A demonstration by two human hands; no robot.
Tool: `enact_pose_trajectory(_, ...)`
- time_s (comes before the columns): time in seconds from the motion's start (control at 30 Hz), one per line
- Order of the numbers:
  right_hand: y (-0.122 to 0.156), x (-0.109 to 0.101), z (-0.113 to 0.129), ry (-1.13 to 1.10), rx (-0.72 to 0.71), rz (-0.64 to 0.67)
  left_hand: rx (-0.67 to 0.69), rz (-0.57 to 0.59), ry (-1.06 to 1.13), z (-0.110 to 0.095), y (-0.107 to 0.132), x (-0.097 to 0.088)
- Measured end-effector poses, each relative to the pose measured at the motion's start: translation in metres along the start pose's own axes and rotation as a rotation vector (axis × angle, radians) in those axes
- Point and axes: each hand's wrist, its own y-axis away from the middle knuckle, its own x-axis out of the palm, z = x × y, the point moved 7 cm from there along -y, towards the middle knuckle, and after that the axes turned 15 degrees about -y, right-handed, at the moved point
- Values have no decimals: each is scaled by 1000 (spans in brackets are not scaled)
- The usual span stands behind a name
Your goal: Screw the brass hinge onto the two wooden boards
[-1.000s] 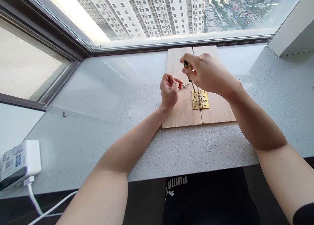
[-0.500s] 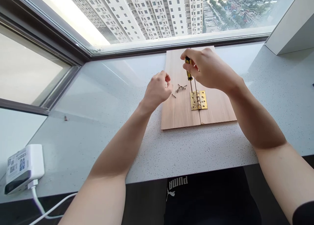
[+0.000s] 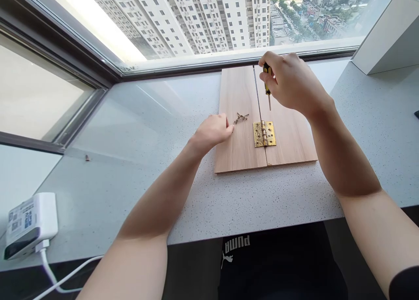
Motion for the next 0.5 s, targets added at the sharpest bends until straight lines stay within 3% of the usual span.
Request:
enact_pose_trajectory(0.13, 0, 3, -1, -8, -10, 15, 97, -82, 174, 5, -1, 4)
enact_pose_trajectory(0.5, 0, 10, -2, 5, -14, 42, 74, 38, 132, -5, 4, 2)
